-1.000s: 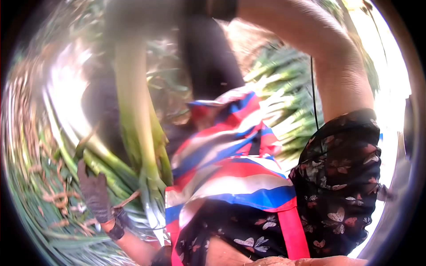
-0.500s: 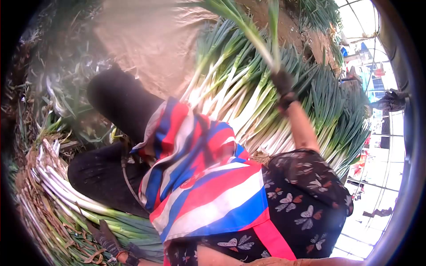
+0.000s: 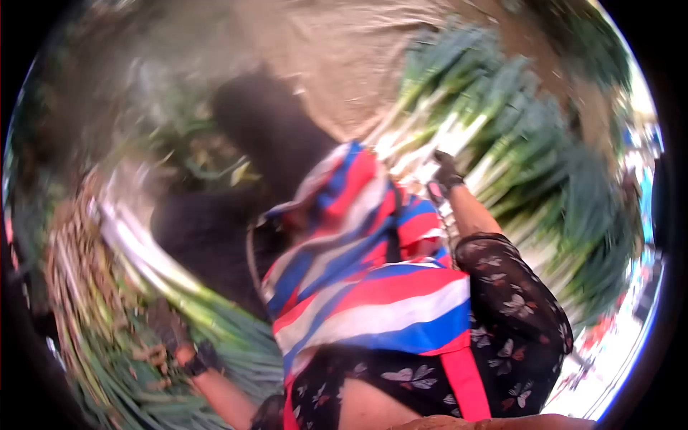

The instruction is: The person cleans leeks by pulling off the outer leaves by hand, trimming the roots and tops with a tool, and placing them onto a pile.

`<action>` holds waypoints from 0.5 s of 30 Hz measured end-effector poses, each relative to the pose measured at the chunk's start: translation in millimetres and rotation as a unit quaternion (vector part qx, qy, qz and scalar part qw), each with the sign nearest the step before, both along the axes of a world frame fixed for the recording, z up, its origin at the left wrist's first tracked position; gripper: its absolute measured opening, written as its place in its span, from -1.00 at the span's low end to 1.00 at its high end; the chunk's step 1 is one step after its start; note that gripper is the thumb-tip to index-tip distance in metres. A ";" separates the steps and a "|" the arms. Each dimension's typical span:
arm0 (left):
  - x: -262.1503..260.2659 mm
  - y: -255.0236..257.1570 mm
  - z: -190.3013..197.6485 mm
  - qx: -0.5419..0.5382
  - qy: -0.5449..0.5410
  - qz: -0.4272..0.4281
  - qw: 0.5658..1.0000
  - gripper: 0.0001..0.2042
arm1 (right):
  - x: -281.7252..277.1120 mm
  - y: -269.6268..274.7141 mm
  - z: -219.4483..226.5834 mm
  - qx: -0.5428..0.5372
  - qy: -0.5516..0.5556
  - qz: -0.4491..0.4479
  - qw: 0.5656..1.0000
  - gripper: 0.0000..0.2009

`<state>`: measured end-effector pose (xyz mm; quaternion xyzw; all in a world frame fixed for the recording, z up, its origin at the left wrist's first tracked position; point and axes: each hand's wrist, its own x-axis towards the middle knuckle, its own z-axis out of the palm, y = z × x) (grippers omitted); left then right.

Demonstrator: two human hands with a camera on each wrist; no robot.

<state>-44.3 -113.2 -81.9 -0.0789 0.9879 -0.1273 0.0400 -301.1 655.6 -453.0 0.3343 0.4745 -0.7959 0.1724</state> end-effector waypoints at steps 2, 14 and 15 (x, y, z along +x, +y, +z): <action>12.0 -17.4 3.8 0.036 0.012 0.139 0.990 -0.83 | 11.8 24.4 -65.3 0.290 0.114 0.176 0.934 -0.72; 110.9 -174.1 119.8 0.495 0.468 0.548 0.485 -0.82 | -142.8 -74.6 159.6 0.716 0.173 0.328 0.591 -0.52; 105.4 -162.1 117.1 0.472 0.393 0.578 0.537 -0.82 | -169.5 -75.4 160.3 0.623 0.228 0.364 0.654 -0.64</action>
